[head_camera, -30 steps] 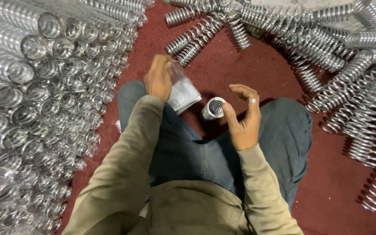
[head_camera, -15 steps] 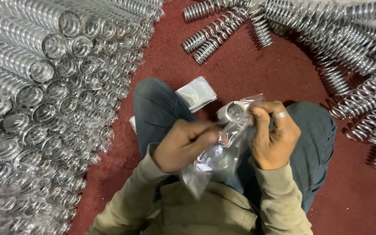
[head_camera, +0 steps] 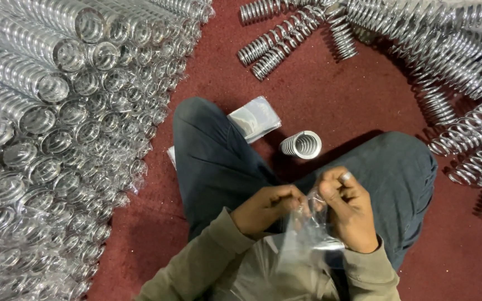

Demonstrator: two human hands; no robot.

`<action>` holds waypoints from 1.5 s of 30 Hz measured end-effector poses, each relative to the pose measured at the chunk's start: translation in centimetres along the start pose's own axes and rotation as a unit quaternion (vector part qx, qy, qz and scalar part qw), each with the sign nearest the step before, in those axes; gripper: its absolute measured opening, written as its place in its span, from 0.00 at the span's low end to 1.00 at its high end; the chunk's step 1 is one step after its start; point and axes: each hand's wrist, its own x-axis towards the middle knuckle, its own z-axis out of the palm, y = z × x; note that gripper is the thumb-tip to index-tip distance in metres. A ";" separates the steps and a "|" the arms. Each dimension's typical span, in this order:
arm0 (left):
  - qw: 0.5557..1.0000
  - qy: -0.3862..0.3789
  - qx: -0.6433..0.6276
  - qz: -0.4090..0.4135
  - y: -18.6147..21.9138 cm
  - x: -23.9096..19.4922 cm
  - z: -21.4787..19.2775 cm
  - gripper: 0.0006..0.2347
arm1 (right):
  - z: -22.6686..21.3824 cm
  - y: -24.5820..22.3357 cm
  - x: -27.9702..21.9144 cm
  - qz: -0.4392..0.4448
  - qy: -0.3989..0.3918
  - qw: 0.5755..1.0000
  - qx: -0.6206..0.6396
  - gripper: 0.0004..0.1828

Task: The person puts metal springs into small plastic bags while sitting on the floor next to large stacks of springs.

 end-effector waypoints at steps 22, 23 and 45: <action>0.949 0.221 0.222 0.018 -7.3 10.2 -10.6 0.13 | -6.9 12.4 13.3 0.114 -0.078 0.932 -0.336 0.15; 0.922 0.287 0.243 -0.096 -7.6 10.4 -10.1 0.14 | -7.2 13.5 13.4 0.159 -0.080 0.912 -0.369 0.17; 0.877 0.189 0.428 -0.109 -12.8 11.6 -10.2 0.26 | -0.6 10.7 9.4 0.169 -0.042 0.855 -0.489 0.26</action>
